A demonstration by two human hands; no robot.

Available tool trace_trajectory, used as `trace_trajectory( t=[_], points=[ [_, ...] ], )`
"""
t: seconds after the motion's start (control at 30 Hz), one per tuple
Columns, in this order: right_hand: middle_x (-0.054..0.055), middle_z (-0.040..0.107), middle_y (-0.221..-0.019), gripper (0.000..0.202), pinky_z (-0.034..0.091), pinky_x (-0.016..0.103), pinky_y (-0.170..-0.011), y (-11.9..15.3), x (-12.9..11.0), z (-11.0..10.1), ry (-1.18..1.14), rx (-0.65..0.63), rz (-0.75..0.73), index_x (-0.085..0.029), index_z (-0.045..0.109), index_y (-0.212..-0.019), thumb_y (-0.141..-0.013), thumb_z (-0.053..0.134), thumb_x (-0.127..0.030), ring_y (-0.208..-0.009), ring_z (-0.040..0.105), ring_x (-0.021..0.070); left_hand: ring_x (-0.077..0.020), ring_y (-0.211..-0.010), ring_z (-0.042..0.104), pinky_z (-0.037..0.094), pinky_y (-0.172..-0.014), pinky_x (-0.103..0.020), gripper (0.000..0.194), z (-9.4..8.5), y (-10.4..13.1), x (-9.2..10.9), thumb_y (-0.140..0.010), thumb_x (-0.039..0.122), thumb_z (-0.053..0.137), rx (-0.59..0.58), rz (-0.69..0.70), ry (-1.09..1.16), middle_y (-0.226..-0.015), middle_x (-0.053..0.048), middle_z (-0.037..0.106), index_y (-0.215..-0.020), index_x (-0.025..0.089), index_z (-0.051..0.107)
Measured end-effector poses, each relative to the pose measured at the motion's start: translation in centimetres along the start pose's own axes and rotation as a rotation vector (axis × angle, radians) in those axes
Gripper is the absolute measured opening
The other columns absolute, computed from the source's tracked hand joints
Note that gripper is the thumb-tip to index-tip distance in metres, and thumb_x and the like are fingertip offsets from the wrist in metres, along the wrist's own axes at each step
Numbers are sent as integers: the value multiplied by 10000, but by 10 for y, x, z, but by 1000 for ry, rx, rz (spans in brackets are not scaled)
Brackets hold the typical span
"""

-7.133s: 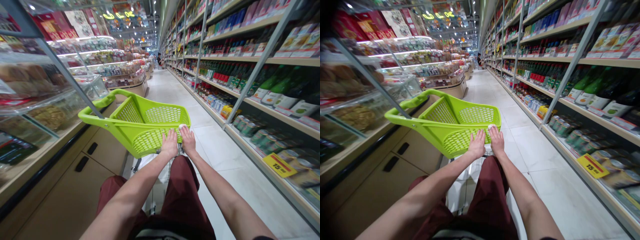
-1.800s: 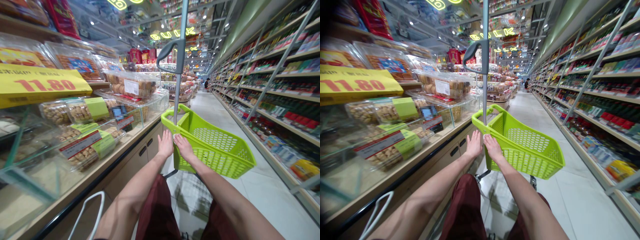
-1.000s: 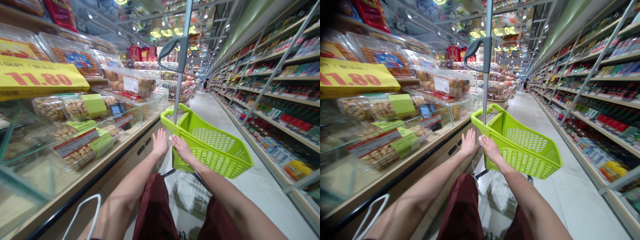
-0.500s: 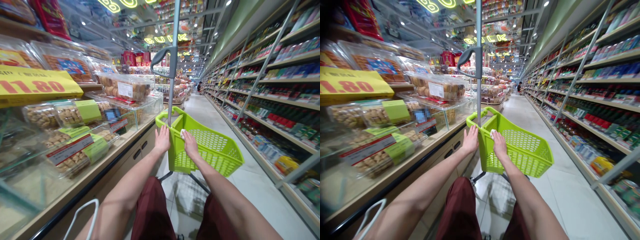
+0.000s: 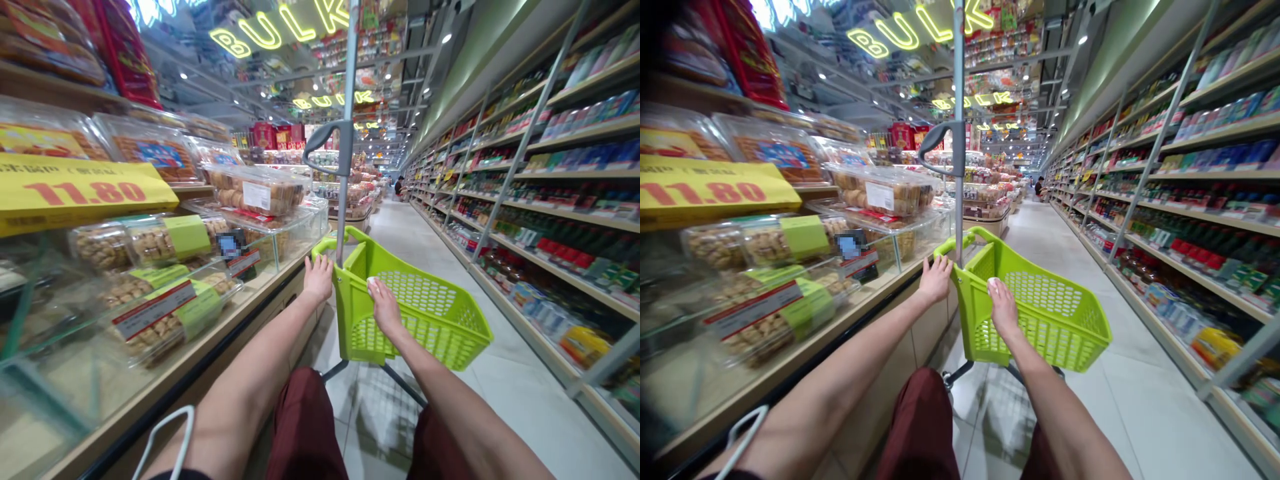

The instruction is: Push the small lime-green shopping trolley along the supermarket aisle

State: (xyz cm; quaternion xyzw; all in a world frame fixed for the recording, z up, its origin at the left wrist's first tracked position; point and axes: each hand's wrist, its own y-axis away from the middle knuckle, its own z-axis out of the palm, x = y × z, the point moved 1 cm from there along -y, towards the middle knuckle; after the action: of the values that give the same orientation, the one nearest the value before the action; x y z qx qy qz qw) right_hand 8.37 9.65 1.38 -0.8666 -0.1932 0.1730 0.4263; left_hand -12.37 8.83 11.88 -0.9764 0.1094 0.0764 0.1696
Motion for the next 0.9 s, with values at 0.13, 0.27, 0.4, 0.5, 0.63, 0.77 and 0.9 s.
trace_trajectory(
  t=[0.13,0.27,0.4,0.5,0.63,0.77,0.9],
  points=[
    [81,453,-1323,572,360,438,-984,14,7,-9,22,0,-21,-218,479,-1245,-742,338,16,-1241,367,210,-311,-1321,182,27,-1049,-572,589,-8,18,7,-765,153,381,43,10,-19,-1432,-158,262,-1346,98,306],
    [93,508,-1261,563,388,423,-966,18,9,-19,16,2,-16,-198,507,-1215,-726,328,17,-1196,424,206,-313,-1312,204,20,-1059,-547,557,-15,32,17,-783,155,360,75,20,-26,-1410,-164,304,-1335,89,327],
    [119,532,-1215,522,414,418,-950,-16,-10,-43,-24,81,-37,-157,531,-1177,-715,343,-4,-1164,456,218,-313,-1302,228,37,-1059,-545,514,-18,41,22,-806,155,318,129,41,-1,-1381,-184,343,-1312,72,363],
    [109,462,-1297,551,373,442,-991,-69,-42,-75,-32,210,-146,-161,468,-1241,-721,360,-16,-1242,363,223,-290,-1311,221,38,-1063,-536,498,-19,48,23,-809,159,322,167,41,33,-1373,-171,361,-1300,100,384],
    [62,392,-1370,515,309,454,-1029,-147,-87,-119,45,320,-319,-227,429,-1277,-798,353,-56,-1308,256,201,-281,-1324,194,42,-1058,-552,502,-22,59,23,-796,150,344,195,64,79,-1379,-165,355,-1295,120,391],
    [71,398,-1372,442,275,445,-1039,-186,-103,-134,170,250,-442,-212,467,-1251,-847,343,-81,-1327,213,194,-285,-1324,194,64,-1052,-569,518,-25,67,23,-769,169,391,194,80,115,-1374,-154,364,-1286,133,396],
    [84,409,-1362,400,259,441,-1040,-164,-98,-118,242,115,-548,-204,488,-1234,-871,347,-111,-1324,225,194,-270,-1326,190,73,-1056,-570,551,-31,67,19,-752,259,451,207,49,171,-1388,-130,346,-1287,152,378]
  ],
)
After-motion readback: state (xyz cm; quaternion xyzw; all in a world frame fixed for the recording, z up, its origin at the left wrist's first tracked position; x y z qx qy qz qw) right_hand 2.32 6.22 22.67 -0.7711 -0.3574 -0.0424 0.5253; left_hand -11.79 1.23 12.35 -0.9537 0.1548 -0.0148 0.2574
